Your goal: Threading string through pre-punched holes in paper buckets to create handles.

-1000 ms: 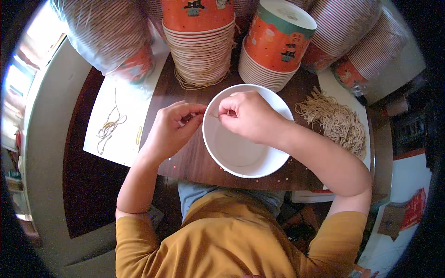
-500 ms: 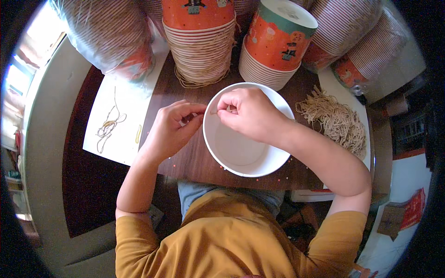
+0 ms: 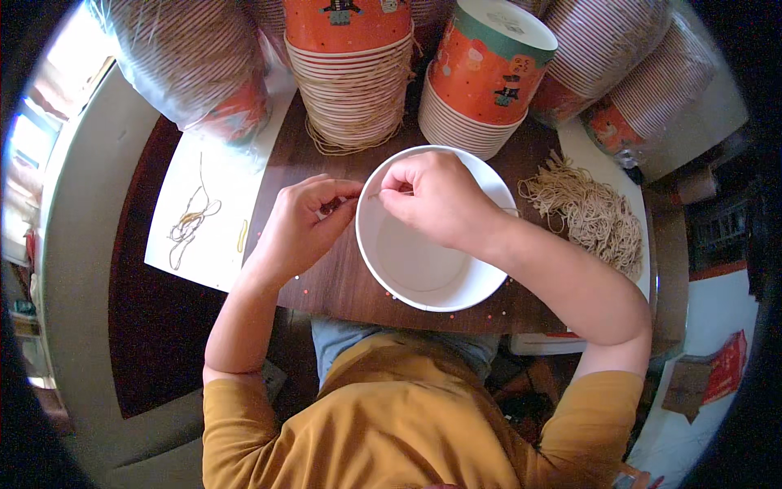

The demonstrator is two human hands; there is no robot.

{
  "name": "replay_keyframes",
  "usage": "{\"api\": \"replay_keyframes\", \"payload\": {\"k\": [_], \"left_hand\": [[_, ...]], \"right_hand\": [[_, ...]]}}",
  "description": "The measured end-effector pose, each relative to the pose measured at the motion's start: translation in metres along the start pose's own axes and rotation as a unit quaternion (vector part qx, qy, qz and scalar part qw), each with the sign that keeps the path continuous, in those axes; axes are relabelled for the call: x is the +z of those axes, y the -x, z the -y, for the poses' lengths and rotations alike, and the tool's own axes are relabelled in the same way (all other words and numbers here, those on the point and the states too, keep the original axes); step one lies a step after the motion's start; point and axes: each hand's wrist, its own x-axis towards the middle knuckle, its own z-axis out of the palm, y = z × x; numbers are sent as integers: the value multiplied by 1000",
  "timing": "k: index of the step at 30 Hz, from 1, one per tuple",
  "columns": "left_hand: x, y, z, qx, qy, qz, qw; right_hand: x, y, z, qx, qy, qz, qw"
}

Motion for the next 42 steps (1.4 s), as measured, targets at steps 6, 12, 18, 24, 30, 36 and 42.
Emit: {"api": "replay_keyframes", "payload": {"k": [6, 12, 18, 24, 30, 36, 42], "left_hand": [[-1, -1, -1, -3, 3, 11, 1000], [-1, -2, -2, 15, -6, 10, 1000], [-1, -2, 1, 32, -12, 5, 999], [0, -2, 1, 32, -21, 3, 999], [0, -3, -4, 38, -26, 10, 999], [5, 4, -5, 44, -58, -12, 997], [16, 24, 8, -2, -1, -80, 997]], "right_hand": [[1, -1, 3, 36, 13, 37, 999], [3, -3, 2, 6, 23, 18, 1000], [1, -1, 2, 19, 9, 2, 1000], [3, -2, 6, 52, 13, 23, 998], [3, -1, 9, 76, -3, 59, 995], [-1, -1, 8, 83, -10, 97, 992], [-19, 10, 3, 118, -83, 189, 971]]}}
